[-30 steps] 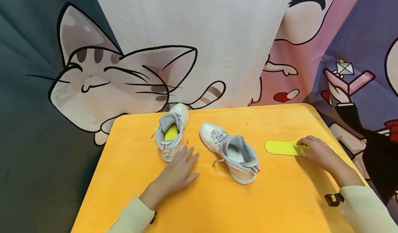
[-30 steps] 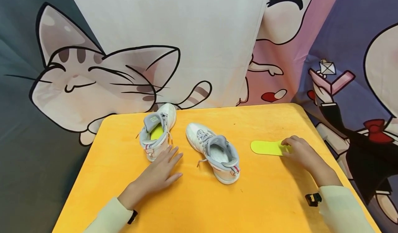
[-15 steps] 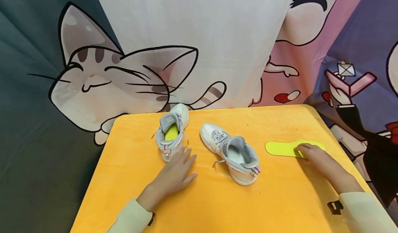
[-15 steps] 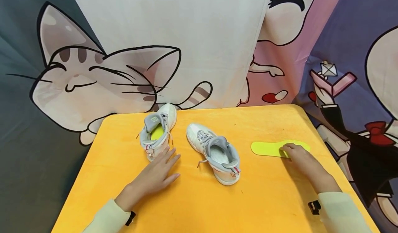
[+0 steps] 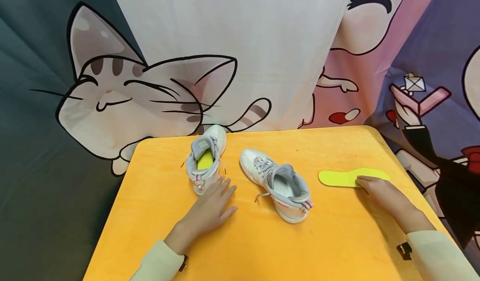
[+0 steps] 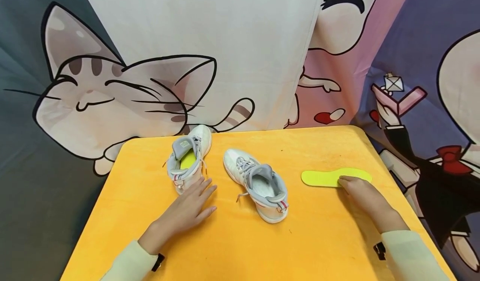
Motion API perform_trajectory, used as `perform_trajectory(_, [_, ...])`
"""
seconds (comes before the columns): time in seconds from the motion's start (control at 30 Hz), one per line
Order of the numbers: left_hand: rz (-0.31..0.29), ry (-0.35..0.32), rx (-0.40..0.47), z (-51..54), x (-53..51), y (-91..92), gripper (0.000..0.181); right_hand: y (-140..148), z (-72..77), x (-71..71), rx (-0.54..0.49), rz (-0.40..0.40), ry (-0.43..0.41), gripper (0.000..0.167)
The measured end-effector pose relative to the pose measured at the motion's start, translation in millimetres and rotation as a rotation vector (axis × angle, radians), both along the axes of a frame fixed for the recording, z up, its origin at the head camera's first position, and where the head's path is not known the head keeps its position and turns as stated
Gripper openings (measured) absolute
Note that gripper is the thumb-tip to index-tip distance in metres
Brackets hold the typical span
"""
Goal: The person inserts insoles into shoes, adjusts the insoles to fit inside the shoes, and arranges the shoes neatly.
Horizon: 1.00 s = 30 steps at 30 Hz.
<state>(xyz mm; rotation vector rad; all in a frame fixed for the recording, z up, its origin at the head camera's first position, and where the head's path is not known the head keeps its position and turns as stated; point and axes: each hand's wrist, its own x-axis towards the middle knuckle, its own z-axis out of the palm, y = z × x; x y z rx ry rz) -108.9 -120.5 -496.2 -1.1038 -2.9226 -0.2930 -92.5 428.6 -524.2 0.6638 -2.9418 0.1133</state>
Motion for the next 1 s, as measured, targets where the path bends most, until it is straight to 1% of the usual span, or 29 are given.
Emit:
perform_trajectory(0.17, [0.001,-0.008,0.002,0.8,0.9,2.4,0.060,1,-1.5,2.8,0.025,0.014,0.059,0.038])
perform_trajectory(0.3, [-0.001,0.014,-0.002,1.5,1.1,3.8,0.058,1,-2.6,5.1,0.024,0.015,0.118,0.043])
perform_trajectory(0.43, [-0.010,0.045,0.003,3.2,0.1,4.7,0.057,-1,-0.7,6.3,0.032,0.005,0.212,0.041])
perform_trajectory(0.5, [-0.015,0.065,0.013,4.7,-1.0,5.3,0.056,-3,2.3,6.0,0.019,0.003,0.267,0.035])
perform_trajectory(0.53, [-0.020,0.076,0.021,5.7,-1.7,5.7,0.056,-4,4.4,5.4,0.009,0.006,0.298,0.026])
perform_trajectory(0.57, [-0.024,0.088,0.028,6.8,-2.4,6.1,0.055,-5,6.8,4.4,-0.005,0.014,0.330,0.022])
perform_trajectory(0.6, [-0.026,0.102,0.033,8.3,-3.0,6.3,0.055,-6,8.8,3.0,-0.015,0.028,0.364,0.027])
perform_trajectory(0.67, [-0.027,0.120,0.042,11.7,-4.3,6.8,0.055,-9,13.3,-1.2,-0.034,0.061,0.430,0.048])
perform_trajectory(0.7, [-0.025,0.123,0.050,13.9,-4.9,6.8,0.054,-11,15.9,-3.2,-0.042,0.078,0.454,0.046])
perform_trajectory(0.73, [-0.023,0.125,0.061,16.2,-5.6,7.0,0.053,-13,18.8,-5.7,-0.048,0.096,0.483,0.052])
perform_trajectory(0.8, [-0.019,0.128,0.083,21.3,-7.0,7.3,0.052,-20,24.8,-10.5,-0.059,0.122,0.540,0.049])
perform_trajectory(0.9, [-0.012,0.126,0.122,28.7,-10.3,8.8,0.050,-34,37.6,-15.6,-0.076,0.150,0.609,0.042])
perform_trajectory(0.93, [-0.007,0.128,0.131,31.2,-11.5,9.5,0.049,-39,42.1,-17.2,-0.077,0.157,0.640,0.052])
perform_trajectory(1.0, [0.002,0.125,0.150,36.0,-14.7,11.2,0.048,-51,52.0,-19.4,-0.080,0.172,0.677,0.047])
